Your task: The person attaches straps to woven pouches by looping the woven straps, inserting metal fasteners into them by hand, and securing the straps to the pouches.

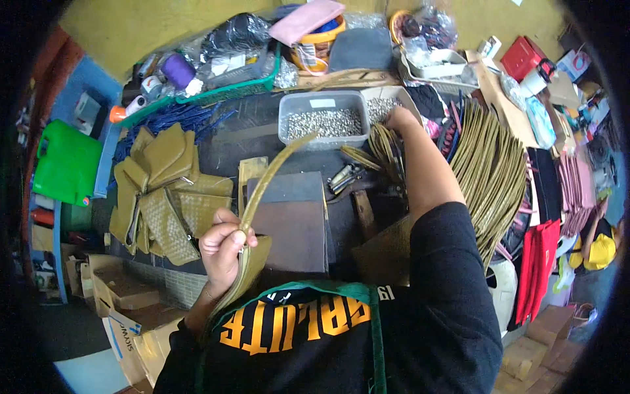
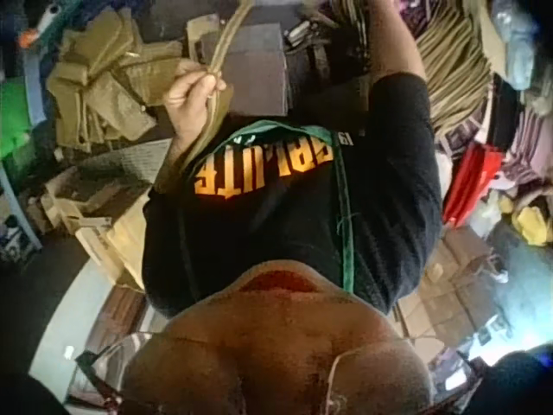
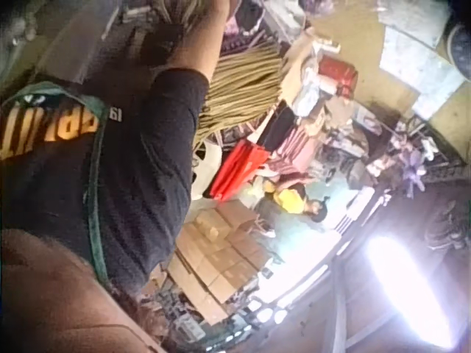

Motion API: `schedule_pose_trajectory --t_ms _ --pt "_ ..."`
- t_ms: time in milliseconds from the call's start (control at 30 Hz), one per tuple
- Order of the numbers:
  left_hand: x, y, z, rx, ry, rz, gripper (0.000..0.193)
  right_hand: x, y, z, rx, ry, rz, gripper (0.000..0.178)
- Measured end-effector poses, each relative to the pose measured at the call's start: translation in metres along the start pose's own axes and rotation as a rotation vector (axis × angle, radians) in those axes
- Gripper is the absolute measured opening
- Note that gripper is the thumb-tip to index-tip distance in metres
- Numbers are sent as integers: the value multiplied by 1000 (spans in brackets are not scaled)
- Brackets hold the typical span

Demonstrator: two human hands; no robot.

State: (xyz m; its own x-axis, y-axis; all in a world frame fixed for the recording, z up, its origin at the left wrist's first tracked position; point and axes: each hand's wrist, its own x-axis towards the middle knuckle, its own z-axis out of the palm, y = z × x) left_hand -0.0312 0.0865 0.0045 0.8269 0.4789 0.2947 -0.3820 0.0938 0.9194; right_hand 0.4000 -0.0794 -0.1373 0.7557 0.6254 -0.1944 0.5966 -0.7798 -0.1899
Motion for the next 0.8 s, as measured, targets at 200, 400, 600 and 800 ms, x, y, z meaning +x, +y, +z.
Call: schedule_pose_trajectory --t_ms 200,400,600,800 --pt "-8 0 -3 -26 15 20 4 4 -5 8 -10 0 30 24" --pt "-11 1 -1 49 -1 38 4 1 -5 9 -171 99 91 24" --pt "-7 5 -1 245 56 1 5 -36 -25 -26 616 603 173 19" --pt "-2 6 12 231 90 -61 3 -142 -140 -81 1848 307 -285 9"
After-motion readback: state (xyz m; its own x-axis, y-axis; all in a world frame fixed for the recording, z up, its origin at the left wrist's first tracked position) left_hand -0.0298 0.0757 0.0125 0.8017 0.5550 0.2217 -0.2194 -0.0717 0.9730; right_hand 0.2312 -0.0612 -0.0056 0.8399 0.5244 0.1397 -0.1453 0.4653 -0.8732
